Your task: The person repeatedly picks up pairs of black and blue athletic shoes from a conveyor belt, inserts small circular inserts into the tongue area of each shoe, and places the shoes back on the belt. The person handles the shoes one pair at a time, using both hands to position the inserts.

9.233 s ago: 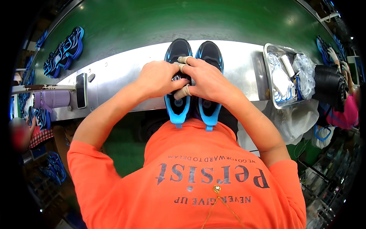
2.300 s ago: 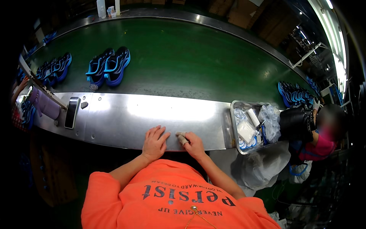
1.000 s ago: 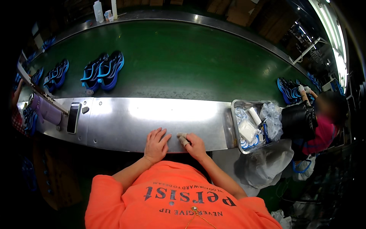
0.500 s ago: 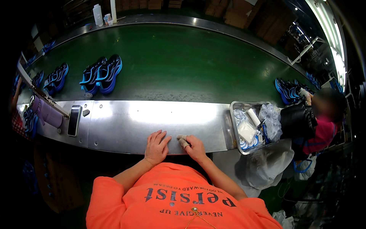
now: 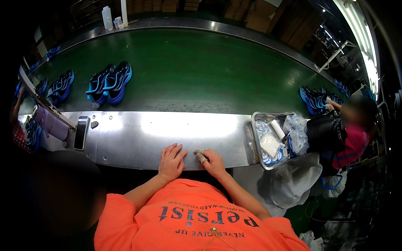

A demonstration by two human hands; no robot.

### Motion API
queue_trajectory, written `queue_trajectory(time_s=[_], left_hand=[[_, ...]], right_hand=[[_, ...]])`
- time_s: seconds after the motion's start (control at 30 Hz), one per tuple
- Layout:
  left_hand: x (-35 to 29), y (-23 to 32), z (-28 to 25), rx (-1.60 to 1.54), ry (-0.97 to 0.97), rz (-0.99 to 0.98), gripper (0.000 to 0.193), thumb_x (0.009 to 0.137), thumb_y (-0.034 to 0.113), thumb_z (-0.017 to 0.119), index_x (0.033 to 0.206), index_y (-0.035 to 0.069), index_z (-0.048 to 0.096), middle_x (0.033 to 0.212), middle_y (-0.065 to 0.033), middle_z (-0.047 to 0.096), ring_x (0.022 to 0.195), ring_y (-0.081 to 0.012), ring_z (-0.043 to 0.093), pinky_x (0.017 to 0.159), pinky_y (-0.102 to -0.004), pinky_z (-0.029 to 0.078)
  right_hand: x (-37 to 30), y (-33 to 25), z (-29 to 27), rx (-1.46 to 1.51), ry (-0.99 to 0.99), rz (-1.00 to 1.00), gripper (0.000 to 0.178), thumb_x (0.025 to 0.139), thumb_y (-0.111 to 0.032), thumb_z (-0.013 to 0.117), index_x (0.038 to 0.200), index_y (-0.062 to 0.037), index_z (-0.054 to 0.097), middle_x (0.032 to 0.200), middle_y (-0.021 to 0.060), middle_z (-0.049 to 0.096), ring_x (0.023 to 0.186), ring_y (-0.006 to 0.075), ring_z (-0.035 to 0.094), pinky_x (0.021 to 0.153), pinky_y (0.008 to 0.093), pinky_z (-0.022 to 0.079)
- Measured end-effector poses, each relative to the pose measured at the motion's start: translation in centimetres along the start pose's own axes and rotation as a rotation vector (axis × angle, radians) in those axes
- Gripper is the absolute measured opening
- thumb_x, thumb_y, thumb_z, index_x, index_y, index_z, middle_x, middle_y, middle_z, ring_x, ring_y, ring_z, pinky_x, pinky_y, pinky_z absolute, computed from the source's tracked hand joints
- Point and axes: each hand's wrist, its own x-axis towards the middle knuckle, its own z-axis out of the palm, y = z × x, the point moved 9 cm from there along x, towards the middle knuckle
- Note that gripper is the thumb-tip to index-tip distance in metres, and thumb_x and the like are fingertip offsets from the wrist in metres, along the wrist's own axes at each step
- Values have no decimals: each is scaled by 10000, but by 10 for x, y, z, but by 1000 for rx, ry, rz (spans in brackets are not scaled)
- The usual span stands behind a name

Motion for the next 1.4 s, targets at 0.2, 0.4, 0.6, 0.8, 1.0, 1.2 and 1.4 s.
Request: queue_trajectory(time_s=[0.2,0.4,0.6,0.8,1.0,1.2,1.4], left_hand=[[0,0,0,1,-3,-3,383,810,89,611,1193,102,621,1298,-137,541,1294,-335,443,1087,-506,315],[0,-1,1,4,-4,0,374,818,90,607,1191,106,623,1295,-138,540,1292,-334,444,1087,-502,315],[0,-1,1,13,-1,5,371,820,92,607,1190,106,622,1302,-138,539,1295,-334,439,1084,-503,318],[0,1,-1,1,1,2,372,816,86,608,1187,104,623,1305,-139,539,1292,-337,443,1082,-502,322],[0,-1,0,-15,4,-9,382,803,84,612,1185,104,626,1302,-137,543,1295,-334,443,1083,-506,323],[2,3,-6,-16,29,-8,364,797,60,614,1159,94,640,1272,-136,567,1257,-345,477,1055,-484,353],[2,4,-8,-12,35,0,366,793,49,616,1157,84,637,1269,-141,567,1247,-354,486,1043,-478,362]], right_hand=[[0,3,2,-11,-10,13,244,917,-221,625,1135,-158,714,842,108,612,750,282,605,693,371,502],[0,4,2,-6,-22,25,244,921,-222,621,1138,-158,713,849,105,614,756,279,607,701,369,504],[1,3,2,-8,-14,-6,238,921,-217,621,1130,-155,716,855,102,623,760,276,610,705,366,505],[0,1,2,-1,-8,1,229,921,-208,622,1117,-136,718,848,104,626,758,275,610,697,363,501],[2,-3,-1,-19,10,-25,214,925,-171,624,1101,-105,726,787,79,629,689,205,589,659,317,487],[1,-3,-1,-21,16,-34,215,926,-173,622,1102,-105,726,797,79,638,689,204,591,653,316,487],[1,-5,-1,-13,15,-31,218,927,-175,618,1105,-110,726,783,73,628,685,204,588,648,317,484]])
